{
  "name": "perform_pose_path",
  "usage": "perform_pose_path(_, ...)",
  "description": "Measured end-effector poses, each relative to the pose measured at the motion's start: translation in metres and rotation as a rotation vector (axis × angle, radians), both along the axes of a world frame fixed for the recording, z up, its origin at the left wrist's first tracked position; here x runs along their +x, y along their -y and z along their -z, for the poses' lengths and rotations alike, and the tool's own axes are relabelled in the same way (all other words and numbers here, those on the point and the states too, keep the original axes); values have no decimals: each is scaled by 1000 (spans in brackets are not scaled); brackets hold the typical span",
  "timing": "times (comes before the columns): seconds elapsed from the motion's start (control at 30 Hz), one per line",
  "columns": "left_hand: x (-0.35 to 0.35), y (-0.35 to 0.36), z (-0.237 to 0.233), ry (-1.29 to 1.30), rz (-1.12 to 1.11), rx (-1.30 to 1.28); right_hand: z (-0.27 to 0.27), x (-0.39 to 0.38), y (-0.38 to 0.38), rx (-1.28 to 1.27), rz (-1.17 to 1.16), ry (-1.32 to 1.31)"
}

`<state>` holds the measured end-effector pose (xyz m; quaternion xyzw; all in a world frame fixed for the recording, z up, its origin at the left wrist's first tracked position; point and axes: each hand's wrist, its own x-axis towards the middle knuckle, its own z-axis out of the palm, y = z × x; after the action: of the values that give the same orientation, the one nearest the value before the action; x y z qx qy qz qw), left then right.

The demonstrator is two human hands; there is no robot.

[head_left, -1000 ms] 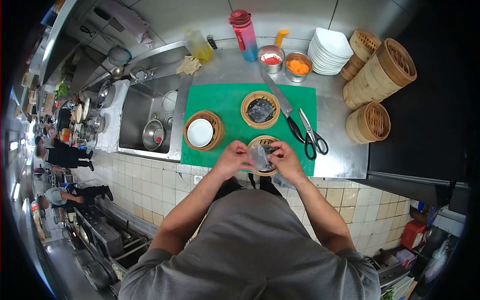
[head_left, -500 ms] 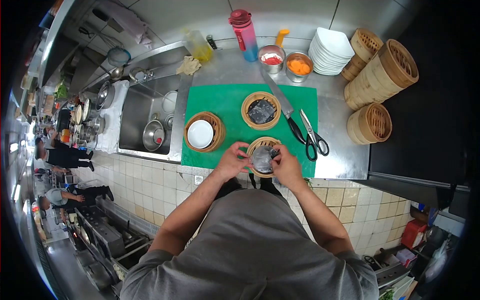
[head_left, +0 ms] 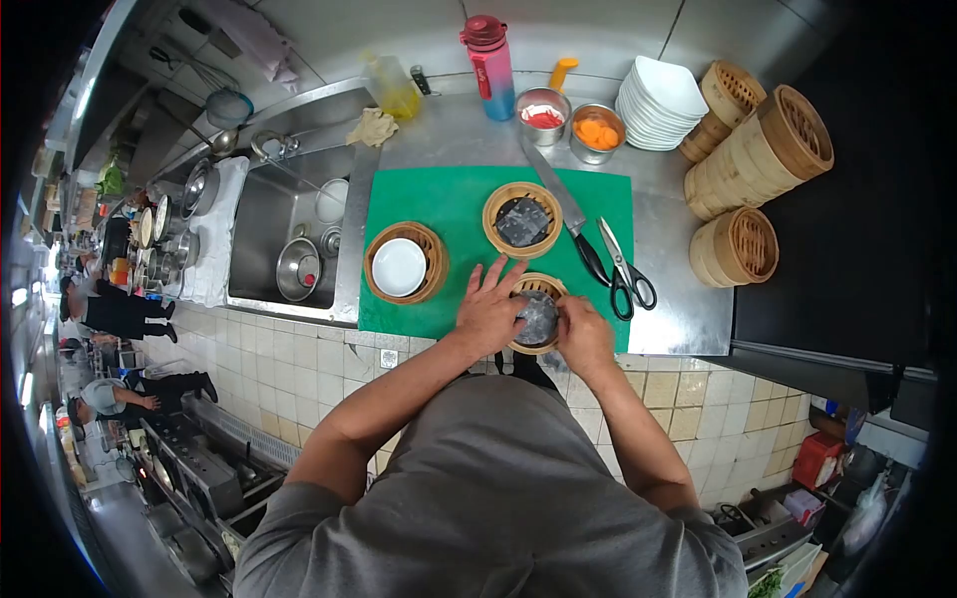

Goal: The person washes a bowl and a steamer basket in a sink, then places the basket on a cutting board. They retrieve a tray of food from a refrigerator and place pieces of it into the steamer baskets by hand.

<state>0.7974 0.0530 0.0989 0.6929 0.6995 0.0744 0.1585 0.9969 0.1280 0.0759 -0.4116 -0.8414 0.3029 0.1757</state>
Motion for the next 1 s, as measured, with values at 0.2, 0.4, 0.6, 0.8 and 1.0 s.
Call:
perform_pose_path(0.2,-13,2,8,60,64,35,-16,-19,7,96,75,29)
perform_pose_path(0.4,-104,26,-54,308,-67,395,-21,-30,17,168,252,-162)
perform_pose_path(0.6,-386,53,31,1130,-680,591,12,-7,8,139,644,-262)
perform_pose_path(0.8,-605,94,92,1255,-1356,364,-3,-42,-37,133,691,52)
perform_pose_path(1.0,-607,40,106,1573,-1109,201,25,-49,-93,-36,856,623)
